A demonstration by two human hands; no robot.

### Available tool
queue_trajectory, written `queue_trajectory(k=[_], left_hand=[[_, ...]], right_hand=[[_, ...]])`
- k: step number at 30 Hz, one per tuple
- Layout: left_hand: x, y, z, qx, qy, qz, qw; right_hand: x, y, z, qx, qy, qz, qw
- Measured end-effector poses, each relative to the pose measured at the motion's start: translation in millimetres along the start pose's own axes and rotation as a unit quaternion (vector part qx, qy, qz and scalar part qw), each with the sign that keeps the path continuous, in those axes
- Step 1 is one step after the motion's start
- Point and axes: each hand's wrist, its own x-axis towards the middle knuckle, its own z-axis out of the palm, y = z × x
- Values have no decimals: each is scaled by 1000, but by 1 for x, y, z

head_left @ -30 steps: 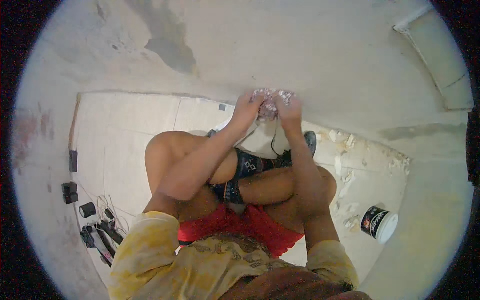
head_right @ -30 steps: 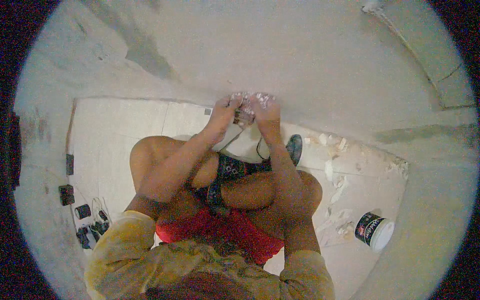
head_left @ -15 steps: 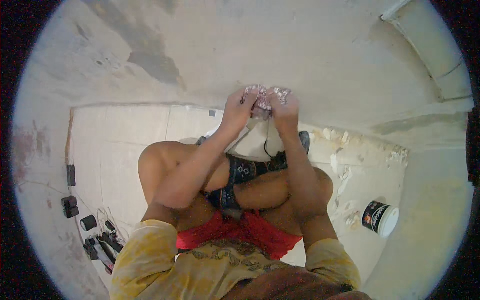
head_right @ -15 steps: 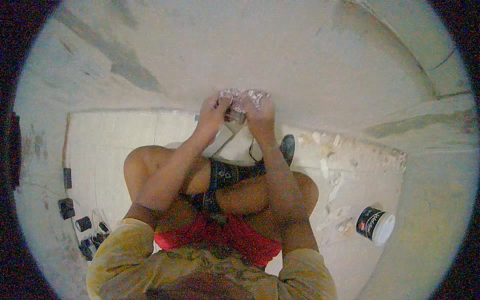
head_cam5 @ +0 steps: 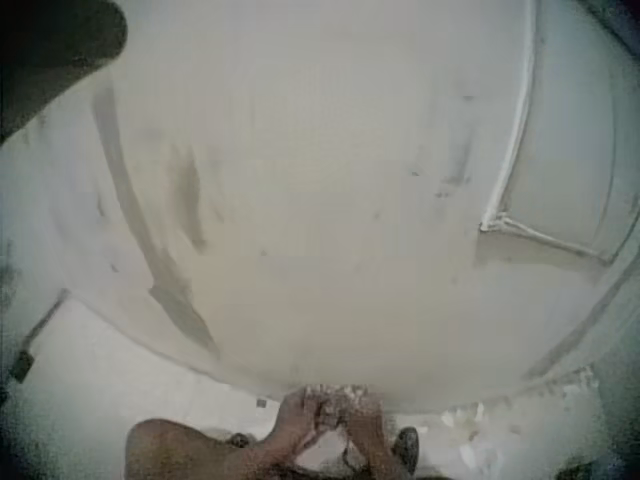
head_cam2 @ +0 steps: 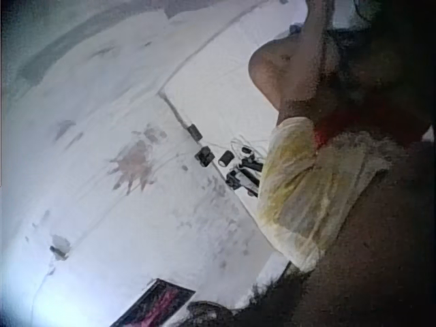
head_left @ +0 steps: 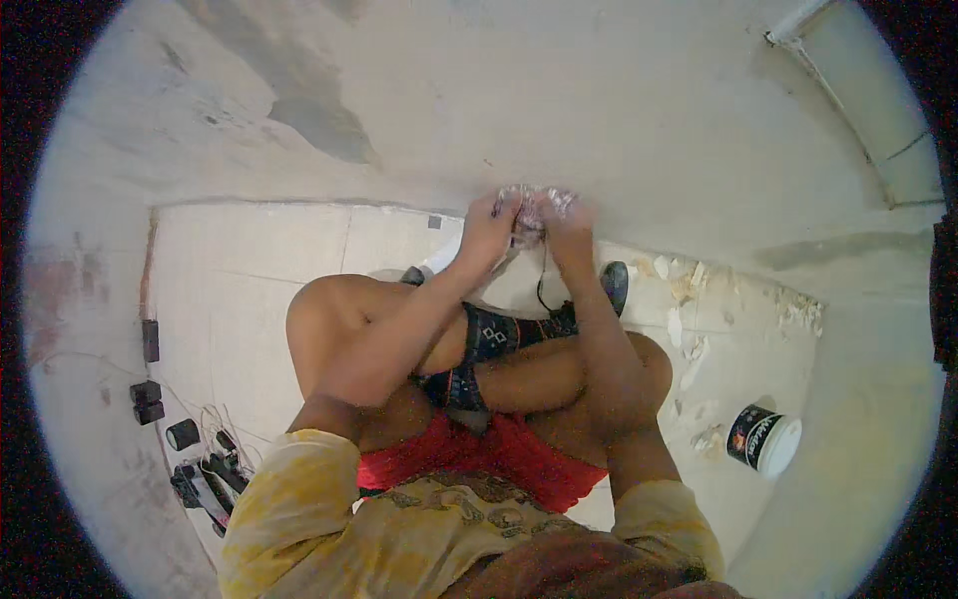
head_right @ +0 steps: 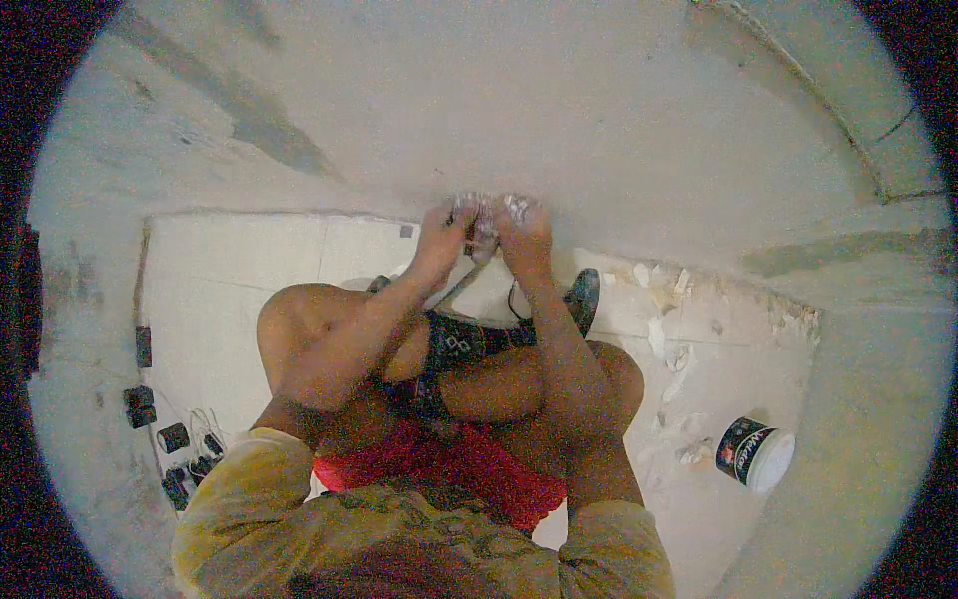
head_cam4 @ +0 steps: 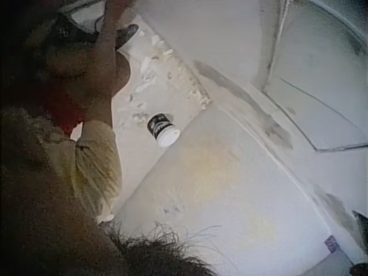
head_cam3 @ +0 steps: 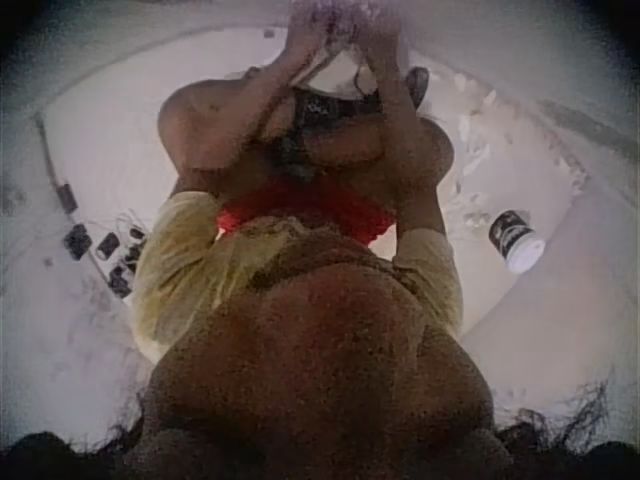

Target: The person patches a damaged wall by first scraping the area with a tool, then applying white putty from a container using a scraper, and smoothing the surface by hand.

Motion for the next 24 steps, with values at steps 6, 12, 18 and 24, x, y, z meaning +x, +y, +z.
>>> queue_trajectory(k=[6,12,18,24], left_hand=[[-6,53,2,15,-18,19,1000],[6,-14,4,50,23,44,998],[-1,54,6,47,-32,77,995],[7,-9,5,55,14,12,998]], right_hand=[[-5,-65,-31,156,-24,45,986],[2,-3,-8,6,-71,-21,997],[2,-37,-33,28,6,-22,999],[-4,10,4,12,22,-30,999]])
